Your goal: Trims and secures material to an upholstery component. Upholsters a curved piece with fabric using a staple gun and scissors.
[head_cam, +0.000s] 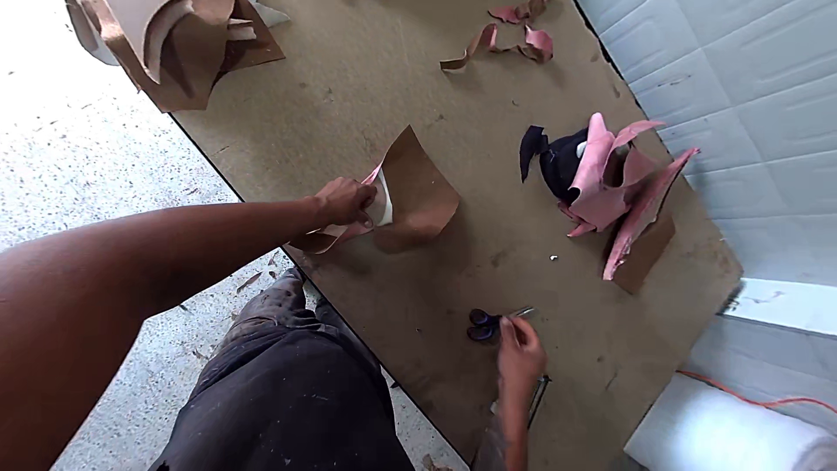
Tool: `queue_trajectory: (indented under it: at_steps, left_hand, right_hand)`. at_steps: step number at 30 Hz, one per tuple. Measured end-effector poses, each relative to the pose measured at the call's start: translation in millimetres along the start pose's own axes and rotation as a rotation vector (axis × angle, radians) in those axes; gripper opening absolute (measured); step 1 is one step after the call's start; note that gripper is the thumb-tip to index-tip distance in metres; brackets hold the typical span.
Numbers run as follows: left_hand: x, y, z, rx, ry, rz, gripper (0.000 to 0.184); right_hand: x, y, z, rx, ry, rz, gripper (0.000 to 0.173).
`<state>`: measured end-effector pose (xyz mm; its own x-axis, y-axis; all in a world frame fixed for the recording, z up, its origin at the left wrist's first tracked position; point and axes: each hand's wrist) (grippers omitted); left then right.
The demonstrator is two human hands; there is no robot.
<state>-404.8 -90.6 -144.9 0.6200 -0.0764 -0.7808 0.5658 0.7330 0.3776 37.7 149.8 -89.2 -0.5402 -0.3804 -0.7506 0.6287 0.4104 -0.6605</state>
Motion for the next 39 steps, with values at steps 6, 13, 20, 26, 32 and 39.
queue_trajectory:
  at_steps: [6, 13, 20, 26, 32, 39]
  left_hand:
    - [1.0, 0.8, -3.3, -0.007, -0.001, -0.026, 0.042]
    - [-0.5, -0.6, -2.3, -0.006, 0.021, -0.025, 0.042]
    - [1.6, -9.4, -8.1, 0.024, 0.012, 0.051, 0.043]
    - [-0.7, -15.7, -8.7, 0.024, -0.029, 0.124, 0.038]
    - [-1.5, -16.9, -10.2, 0.034, -0.063, 0.163, 0.035]
    - [-2.4, -12.6, -8.4, 0.03, -0.07, 0.137, 0.033]
  right_hand:
    - [-35.2, 117.4, 64.6, 0.13, 0.146, 0.33, 0.089]
    - [-37.0, 126.6, 86.2, 0.324, 0.056, 0.334, 0.068]
    - [27.0, -95.1, 62.3, 0.13, -0.199, -0.274, 0.027]
    - [143.0, -216.2, 23.7, -0.106, -0.532, 0.057, 0.02]
    - [180.7, -242.9, 6.9, -0.103, -0.593, 0.244, 0.02]
    - [181.4, -261.3, 3.6, -0.072, -0.644, 0.303, 0.021]
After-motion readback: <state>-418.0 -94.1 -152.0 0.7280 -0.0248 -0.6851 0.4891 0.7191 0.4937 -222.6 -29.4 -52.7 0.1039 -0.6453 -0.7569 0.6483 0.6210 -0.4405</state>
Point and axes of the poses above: each hand's wrist, its own z-axis away from the middle knuckle, its own x-axis out of the palm, y = z × x, and after that the axes turned 15 degrees about -x, right-handed
